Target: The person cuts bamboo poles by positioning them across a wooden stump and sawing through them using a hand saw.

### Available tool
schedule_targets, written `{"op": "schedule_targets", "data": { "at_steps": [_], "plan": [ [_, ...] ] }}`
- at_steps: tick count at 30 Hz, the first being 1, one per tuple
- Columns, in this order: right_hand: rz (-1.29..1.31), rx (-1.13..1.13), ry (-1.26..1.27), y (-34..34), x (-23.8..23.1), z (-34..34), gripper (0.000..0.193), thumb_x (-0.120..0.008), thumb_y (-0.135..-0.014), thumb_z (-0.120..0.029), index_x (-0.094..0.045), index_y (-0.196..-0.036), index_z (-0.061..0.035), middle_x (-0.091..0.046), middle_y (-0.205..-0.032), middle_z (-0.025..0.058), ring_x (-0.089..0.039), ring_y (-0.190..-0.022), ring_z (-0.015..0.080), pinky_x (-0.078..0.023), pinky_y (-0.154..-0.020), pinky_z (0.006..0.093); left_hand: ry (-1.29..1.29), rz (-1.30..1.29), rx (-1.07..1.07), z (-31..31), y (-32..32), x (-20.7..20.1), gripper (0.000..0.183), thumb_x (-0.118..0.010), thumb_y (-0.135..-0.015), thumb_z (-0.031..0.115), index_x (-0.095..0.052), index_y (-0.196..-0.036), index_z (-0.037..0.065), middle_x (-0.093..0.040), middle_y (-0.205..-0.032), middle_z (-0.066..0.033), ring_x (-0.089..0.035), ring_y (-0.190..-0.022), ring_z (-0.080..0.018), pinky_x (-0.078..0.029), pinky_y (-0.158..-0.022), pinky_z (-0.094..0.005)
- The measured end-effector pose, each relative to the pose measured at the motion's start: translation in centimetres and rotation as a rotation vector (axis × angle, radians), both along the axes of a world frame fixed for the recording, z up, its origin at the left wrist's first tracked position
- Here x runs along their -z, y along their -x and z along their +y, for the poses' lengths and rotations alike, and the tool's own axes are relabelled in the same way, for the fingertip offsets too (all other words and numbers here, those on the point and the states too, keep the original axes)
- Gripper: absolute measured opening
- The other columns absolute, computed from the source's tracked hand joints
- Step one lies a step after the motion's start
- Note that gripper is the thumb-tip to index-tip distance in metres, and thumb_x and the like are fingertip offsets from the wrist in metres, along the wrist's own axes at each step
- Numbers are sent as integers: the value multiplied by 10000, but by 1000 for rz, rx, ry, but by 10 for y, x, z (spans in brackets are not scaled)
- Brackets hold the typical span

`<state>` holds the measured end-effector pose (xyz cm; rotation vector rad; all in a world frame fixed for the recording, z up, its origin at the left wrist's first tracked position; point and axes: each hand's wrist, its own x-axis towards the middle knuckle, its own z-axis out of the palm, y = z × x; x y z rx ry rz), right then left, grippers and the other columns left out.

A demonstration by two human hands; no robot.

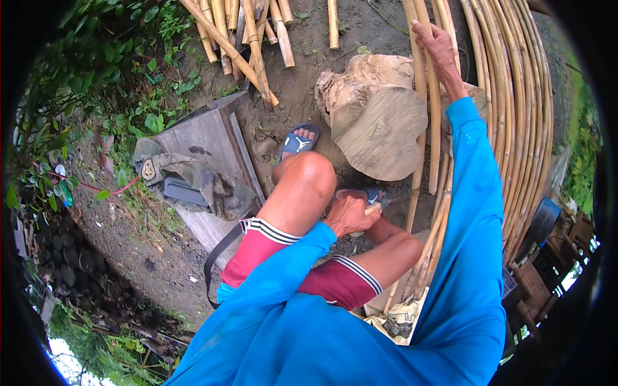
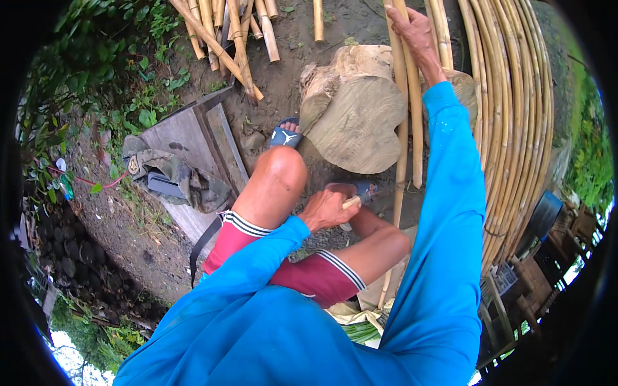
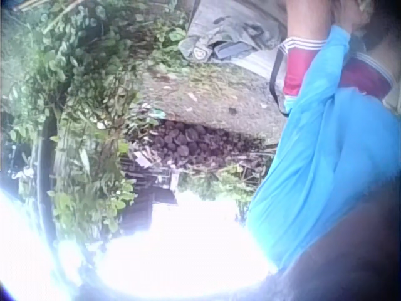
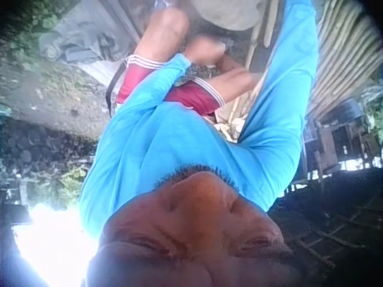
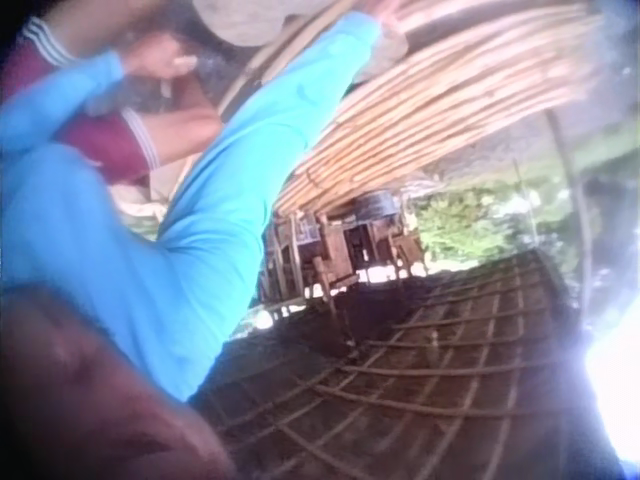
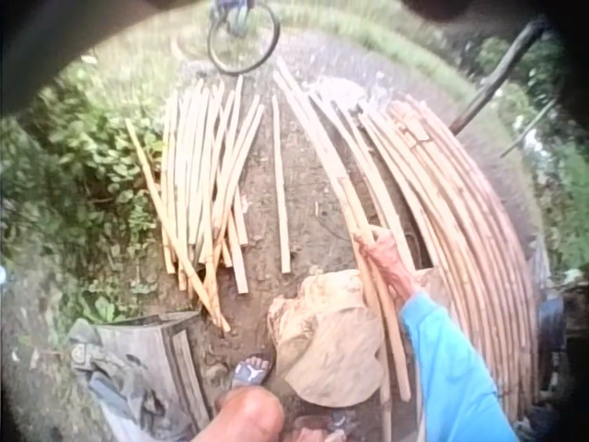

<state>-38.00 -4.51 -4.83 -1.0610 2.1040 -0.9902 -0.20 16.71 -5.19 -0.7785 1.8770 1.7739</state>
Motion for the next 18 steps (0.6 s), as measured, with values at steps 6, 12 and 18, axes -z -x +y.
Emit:
{"op": "schedule_targets", "data": {
  "at_steps": [6,12,18],
  "plan": [
    [148,-49,-20,-13,-14,-10,432,-702,-973,-459,-685,-863,-41,-551,-700,-20,-493,-668,77,-414,-596,307,79,59,-142,-5,-1,-12,520,-589,-919,523,-729,-1195,105,-725,-1022,-275,-677,-990,-504,-550,-875,-569],
    [235,49,5,-12,5,-3,444,-734,-938,-438,-674,-822,-14,-543,-625,50,-515,-625,117,-440,-573,362,52,56,-122,6,-1,-9,509,-551,-955,522,-713,-1156,84,-706,-1052,-306,-667,-994,-519,-535,-879,-591],
    [220,108,-19,-31,-2,-5,455,-746,-922,-445,-672,-813,-10,-596,-637,86,-562,-613,157,-460,-579,393,17,-37,-90,0,-5,-22,612,-496,-983,605,-748,-977,47,-714,-867,-302,-701,-900,-506,-539,-820,-590]
  ]
}}
